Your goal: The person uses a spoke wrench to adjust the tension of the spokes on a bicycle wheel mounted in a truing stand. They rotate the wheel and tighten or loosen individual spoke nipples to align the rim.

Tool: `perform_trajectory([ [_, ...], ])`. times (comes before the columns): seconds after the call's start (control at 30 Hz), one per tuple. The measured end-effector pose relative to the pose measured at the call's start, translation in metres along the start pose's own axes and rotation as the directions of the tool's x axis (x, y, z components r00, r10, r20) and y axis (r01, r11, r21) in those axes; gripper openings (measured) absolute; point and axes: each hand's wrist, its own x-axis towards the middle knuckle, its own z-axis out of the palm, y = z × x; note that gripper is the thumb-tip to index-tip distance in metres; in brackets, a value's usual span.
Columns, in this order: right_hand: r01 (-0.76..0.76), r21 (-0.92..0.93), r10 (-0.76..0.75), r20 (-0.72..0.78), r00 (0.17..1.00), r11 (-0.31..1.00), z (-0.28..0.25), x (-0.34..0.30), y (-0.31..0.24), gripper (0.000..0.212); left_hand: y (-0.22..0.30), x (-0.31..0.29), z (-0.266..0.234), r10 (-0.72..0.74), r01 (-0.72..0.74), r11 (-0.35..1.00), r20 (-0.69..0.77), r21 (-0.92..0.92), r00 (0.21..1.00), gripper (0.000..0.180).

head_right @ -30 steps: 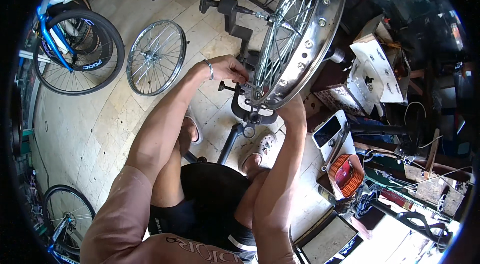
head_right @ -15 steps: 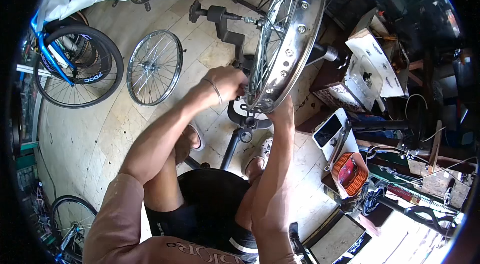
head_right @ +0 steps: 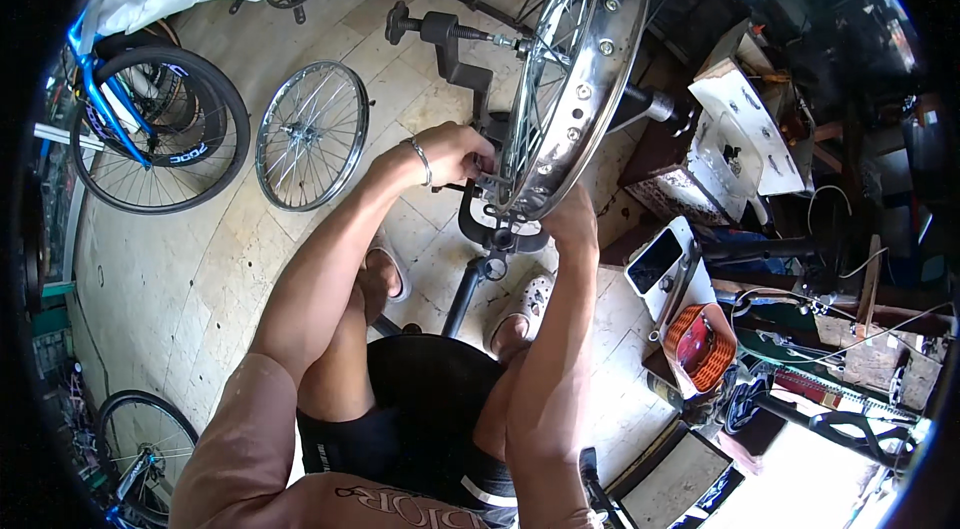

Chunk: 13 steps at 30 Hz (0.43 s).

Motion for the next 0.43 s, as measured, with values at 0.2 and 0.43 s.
perform_trajectory([
  [0.2, -0.082, 0.210, 0.072, 0.052, 0.996, 0.974, 0.003, -0.007, -0.033, 0.024, -0.044, 0.036, 0.023, 0.069, -0.040, 0.931, 0.068, -0.362, 0.995, 0.024],
  [0.43, -0.068, 0.232, 0.044, 0.108, 0.993, 0.970, 0.003, -0.008, -0.041, 0.029, -0.038, 0.037, 0.022, 0.090, -0.039, 0.918, 0.112, -0.395, 0.990, 0.024],
])
